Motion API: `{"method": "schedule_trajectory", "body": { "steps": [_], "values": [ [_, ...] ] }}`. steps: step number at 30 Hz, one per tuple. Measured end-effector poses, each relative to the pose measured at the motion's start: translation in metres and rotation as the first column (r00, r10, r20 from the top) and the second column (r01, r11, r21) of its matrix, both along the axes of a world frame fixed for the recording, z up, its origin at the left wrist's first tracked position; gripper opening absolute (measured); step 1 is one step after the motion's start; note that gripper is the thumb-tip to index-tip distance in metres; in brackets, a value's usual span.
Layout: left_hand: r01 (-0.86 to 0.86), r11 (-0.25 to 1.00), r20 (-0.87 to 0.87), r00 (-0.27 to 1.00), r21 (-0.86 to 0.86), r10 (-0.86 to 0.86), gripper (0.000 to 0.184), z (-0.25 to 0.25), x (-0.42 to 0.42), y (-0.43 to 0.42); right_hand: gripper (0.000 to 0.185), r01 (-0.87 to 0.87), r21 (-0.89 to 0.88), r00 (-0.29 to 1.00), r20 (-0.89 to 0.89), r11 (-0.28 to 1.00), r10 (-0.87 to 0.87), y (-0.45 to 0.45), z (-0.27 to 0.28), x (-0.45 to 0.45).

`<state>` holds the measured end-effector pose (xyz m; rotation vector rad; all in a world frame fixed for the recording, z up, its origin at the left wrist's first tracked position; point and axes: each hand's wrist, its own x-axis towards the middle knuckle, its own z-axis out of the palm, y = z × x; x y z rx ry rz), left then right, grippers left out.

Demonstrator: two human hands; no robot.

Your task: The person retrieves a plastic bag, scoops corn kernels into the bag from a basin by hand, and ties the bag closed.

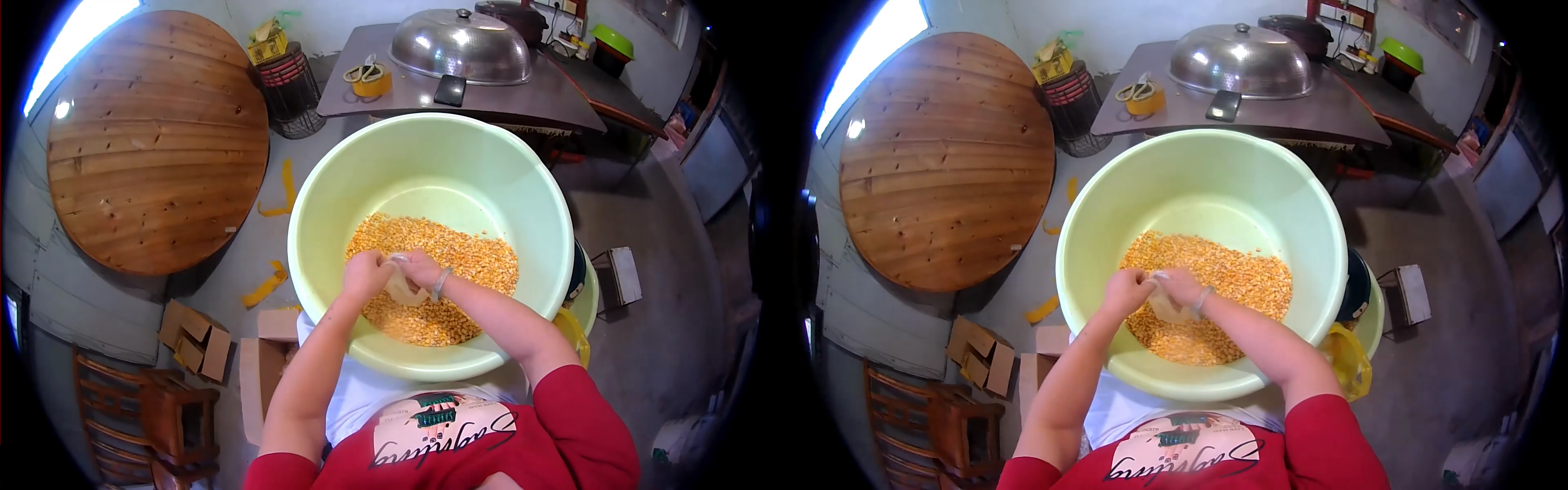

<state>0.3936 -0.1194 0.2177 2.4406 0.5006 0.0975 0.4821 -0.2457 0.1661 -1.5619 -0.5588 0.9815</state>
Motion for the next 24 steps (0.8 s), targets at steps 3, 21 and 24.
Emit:
{"method": "schedule_trajectory", "body": {
  "steps": [3,21,24],
  "values": [
    [-0.083,0.985,0.03,0.996,-0.153,0.088,0.017,-0.004,0.003,-0.004,0.026,0.02,0.052,0.999,-0.045,0.998,-0.017,0.0,0.002,-0.006],
    [-0.182,0.041,-0.101,0.704,-0.982,0.703,0.014,-0.046,0.021,-0.033,0.022,0.327,0.04,0.926,-0.215,0.944,-0.311,0.0,0.013,0.007],
    [-0.212,-0.137,-0.25,0.735,-0.968,0.63,0.013,-0.029,0.017,-0.034,0.017,0.25,0.05,0.959,-0.153,0.967,-0.24,0.0,0.024,0.004]
  ]
}}
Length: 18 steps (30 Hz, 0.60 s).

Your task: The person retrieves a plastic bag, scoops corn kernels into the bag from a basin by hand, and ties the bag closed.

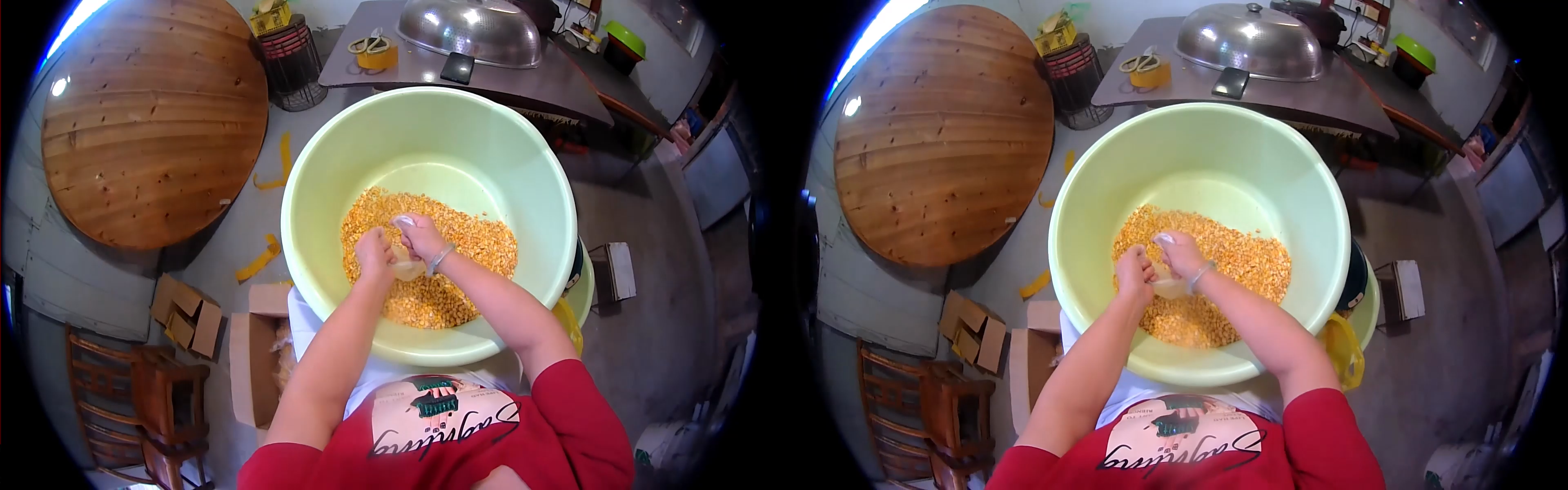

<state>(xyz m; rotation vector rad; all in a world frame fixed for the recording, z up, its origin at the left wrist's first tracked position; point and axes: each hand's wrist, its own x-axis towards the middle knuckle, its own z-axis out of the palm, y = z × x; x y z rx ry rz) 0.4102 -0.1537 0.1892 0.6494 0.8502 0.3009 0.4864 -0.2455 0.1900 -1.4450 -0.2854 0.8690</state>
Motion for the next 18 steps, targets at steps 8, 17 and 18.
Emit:
{"method": "schedule_trajectory", "body": {
  "steps": [8,17,18],
  "values": [
    [0.21,0.941,-0.006,0.976,0.266,-0.217,0.005,0.013,-0.004,-0.015,0.048,-0.173,-0.176,0.772,0.586,0.969,0.245,0.003,-0.023,0.006],
    [0.103,0.961,-0.05,0.994,0.257,-0.093,0.01,-0.017,0.0,0.004,0.034,-0.186,0.278,0.961,-0.148,0.942,0.234,-0.015,-0.01,0.013],
    [0.086,0.967,-0.029,0.996,0.241,-0.081,0.01,-0.017,0.0,0.005,0.028,-0.172,0.317,0.953,-0.186,0.933,0.239,-0.015,-0.008,0.011]
  ]
}}
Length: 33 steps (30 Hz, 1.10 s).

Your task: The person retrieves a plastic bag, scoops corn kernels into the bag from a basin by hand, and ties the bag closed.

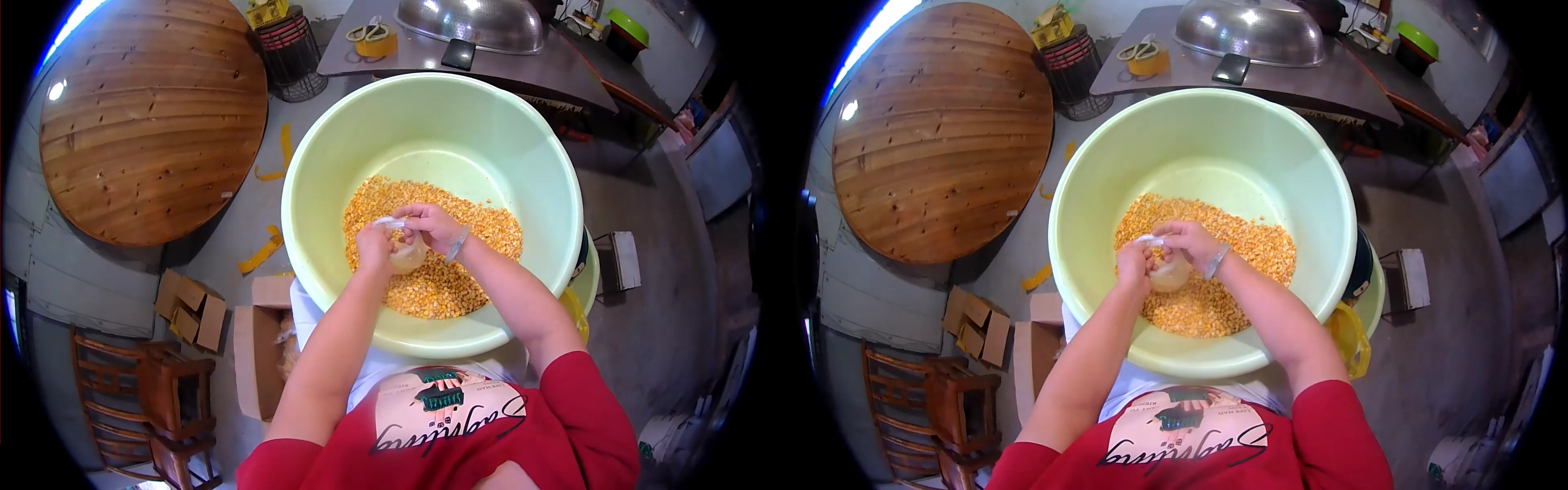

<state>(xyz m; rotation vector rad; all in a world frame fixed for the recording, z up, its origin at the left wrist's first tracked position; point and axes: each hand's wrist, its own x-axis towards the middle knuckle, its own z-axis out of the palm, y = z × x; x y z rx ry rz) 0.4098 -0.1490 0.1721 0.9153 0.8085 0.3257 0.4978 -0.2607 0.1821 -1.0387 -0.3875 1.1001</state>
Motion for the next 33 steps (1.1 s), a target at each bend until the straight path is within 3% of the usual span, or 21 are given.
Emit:
{"method": "schedule_trajectory", "body": {
  "steps": [4,8,13,15,16,19,23,26,27,29,30,33],
  "values": [
    [-0.021,0.993,-0.091,0.995,0.112,0.031,0.01,0.001,0.0,-0.002,0.013,-0.081,0.053,0.996,-0.027,0.995,0.082,0.0,0.0,-0.003],
    [-0.002,0.931,-0.13,0.99,0.366,0.053,0.019,0.002,0.0,0.0,0.015,-0.074,-0.23,0.963,0.236,0.97,0.13,0.003,-0.003,0.006],
    [0.241,0.607,-0.363,0.928,0.757,0.085,0.026,0.008,-0.009,0.005,0.011,-0.049,-0.33,0.872,0.445,0.943,0.201,0.003,0.0,0.009],
    [0.327,0.482,-0.441,0.886,0.813,0.144,0.022,0.02,-0.013,0.0,0.011,-0.018,-0.216,0.759,0.633,0.976,0.154,0.003,-0.003,0.005],
    [0.295,0.501,-0.393,0.914,0.814,0.101,0.021,0.019,-0.012,0.0,0.014,-0.011,-0.158,0.688,0.715,0.987,0.122,0.004,-0.003,0.003],
    [0.204,0.556,-0.234,0.972,0.806,-0.018,0.02,0.02,-0.011,-0.001,0.021,-0.091,-0.372,0.504,0.782,0.924,0.365,0.007,0.009,0.001],
    [0.161,0.62,-0.066,0.983,0.768,-0.173,0.022,0.025,-0.012,-0.006,0.023,-0.106,-0.254,0.621,0.739,0.961,0.263,0.011,-0.028,0.004],
    [0.106,0.663,0.062,0.972,0.741,-0.225,0.028,0.03,-0.011,-0.012,0.018,-0.052,-0.199,0.775,0.61,0.979,0.165,0.006,-0.011,-0.001],
    [0.076,0.676,0.111,0.967,0.733,-0.229,0.03,0.032,-0.011,-0.013,0.017,-0.061,-0.254,0.762,0.613,0.965,0.209,0.006,-0.012,0.002],
    [-0.057,0.683,0.151,0.985,0.729,-0.079,0.034,0.026,-0.01,-0.006,0.015,-0.074,-0.361,0.736,0.609,0.929,0.295,0.005,-0.016,0.008],
    [-0.123,0.678,0.17,0.985,0.725,-0.003,0.036,0.02,-0.009,-0.001,0.012,-0.065,-0.304,0.755,0.608,0.951,0.246,0.004,-0.011,0.005],
    [0.133,0.693,-0.18,0.984,0.709,-0.004,0.034,-0.008,-0.005,0.013,0.009,-0.036,-0.174,0.795,0.592,0.984,0.134,0.001,0.007,-0.005]
  ]
}}
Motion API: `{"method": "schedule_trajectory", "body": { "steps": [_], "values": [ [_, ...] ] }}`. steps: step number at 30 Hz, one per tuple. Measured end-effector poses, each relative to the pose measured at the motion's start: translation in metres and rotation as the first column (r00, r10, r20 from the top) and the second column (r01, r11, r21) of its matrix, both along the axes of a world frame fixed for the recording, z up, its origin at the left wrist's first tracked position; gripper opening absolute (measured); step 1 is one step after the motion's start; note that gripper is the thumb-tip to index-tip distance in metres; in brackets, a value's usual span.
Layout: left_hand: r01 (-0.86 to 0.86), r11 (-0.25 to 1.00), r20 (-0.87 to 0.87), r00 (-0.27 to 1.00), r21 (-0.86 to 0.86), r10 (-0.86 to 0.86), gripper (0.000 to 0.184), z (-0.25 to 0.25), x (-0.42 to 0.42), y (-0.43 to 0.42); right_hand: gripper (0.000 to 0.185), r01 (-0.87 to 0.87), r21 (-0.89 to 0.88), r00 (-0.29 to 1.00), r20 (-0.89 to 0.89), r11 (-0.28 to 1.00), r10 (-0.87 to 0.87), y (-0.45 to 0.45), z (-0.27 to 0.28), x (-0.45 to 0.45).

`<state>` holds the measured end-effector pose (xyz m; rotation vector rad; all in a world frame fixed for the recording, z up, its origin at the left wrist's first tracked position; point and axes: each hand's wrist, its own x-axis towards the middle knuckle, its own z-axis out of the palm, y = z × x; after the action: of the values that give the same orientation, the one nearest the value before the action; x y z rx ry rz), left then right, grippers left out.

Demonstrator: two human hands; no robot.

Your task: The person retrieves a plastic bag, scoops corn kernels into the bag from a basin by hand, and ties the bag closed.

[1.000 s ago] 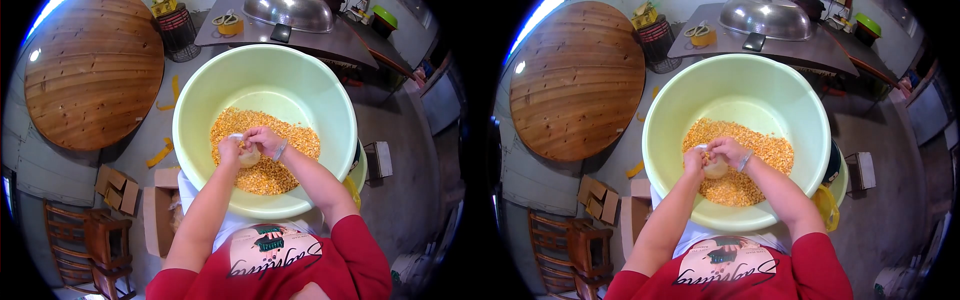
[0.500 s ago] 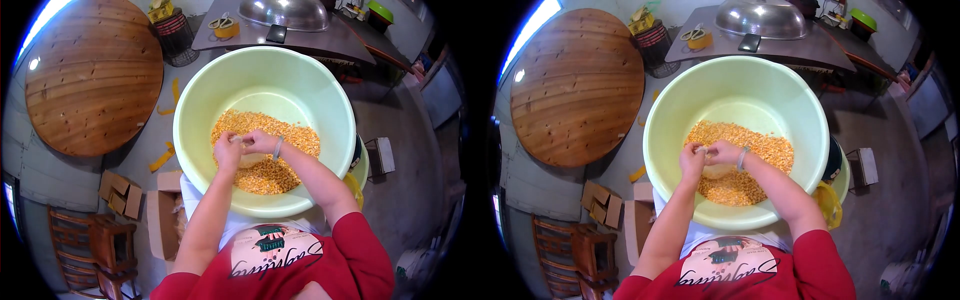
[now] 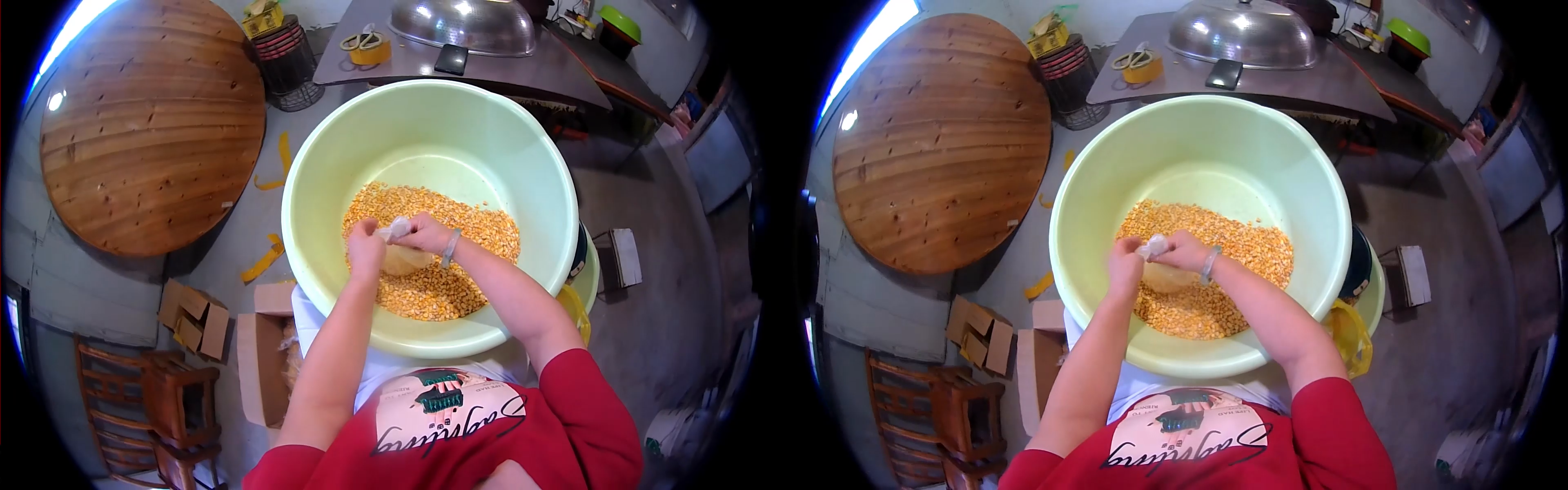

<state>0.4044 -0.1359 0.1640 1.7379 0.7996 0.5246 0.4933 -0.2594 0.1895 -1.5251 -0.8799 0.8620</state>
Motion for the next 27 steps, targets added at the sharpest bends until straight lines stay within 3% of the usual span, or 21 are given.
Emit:
{"method": "schedule_trajectory", "body": {
  "steps": [1,4,5,8,10,13,16,20,23,27],
  "values": [
    [0.11,0.994,-0.116,0.987,-0.015,-0.112,0.029,-0.015,0.003,0.005,0.009,0.011,0.011,1.0,-0.006,1.0,-0.011,0.0,0.003,0.001],
    [0.478,0.832,-0.157,0.832,-0.282,-0.532,0.029,-0.037,-0.005,-0.005,0.011,0.03,0.079,0.997,-0.067,0.996,-0.024,0.0,-0.006,0.008],
    [0.54,0.81,-0.185,0.793,-0.229,-0.581,0.031,-0.05,-0.005,-0.007,0.012,0.034,0.107,0.995,-0.094,0.994,-0.024,0.0,-0.01,0.01],
    [0.714,0.699,-0.283,0.66,-0.052,-0.696,0.038,-0.083,0.0,-0.011,0.012,-0.05,-0.125,0.989,0.134,0.991,0.067,-0.002,-0.006,0.01],
    [0.811,0.575,-0.355,0.571,0.105,-0.74,0.045,-0.065,0.0,-0.015,0.012,-0.043,-0.165,0.987,0.145,0.985,0.067,0.002,-0.027,0.014],
    [0.52,0.853,-0.336,0.798,-0.04,-0.501,0.053,-0.031,-0.007,-0.022,0.012,0.038,-0.09,0.997,0.067,0.995,-0.032,-0.001,-0.029,0.012],
    [0.49,0.769,0.061,0.856,-0.41,-0.513,0.055,0.001,-0.006,-0.022,0.011,0.072,-0.046,0.996,-0.044,0.996,-0.074,-0.004,-0.022,0.013],
    [0.431,0.779,0.08,0.891,-0.455,-0.446,0.04,0.027,-0.007,-0.026,0.012,0.075,-0.135,0.99,-0.106,0.988,-0.089,-0.008,0.01,0.005],
    [0.41,0.805,0.054,0.901,-0.429,-0.43,0.036,0.026,-0.006,-0.027,0.014,0.067,0.083,0.982,-0.181,0.994,-0.051,-0.006,-0.011,0.007],
    [0.428,0.772,0.091,0.893,-0.47,-0.44,0.03,0.025,-0.007,-0.028,0.012,0.1,0.023,0.962,-0.259,0.995,-0.09,-0.009,-0.011,0.007]
  ]
}}
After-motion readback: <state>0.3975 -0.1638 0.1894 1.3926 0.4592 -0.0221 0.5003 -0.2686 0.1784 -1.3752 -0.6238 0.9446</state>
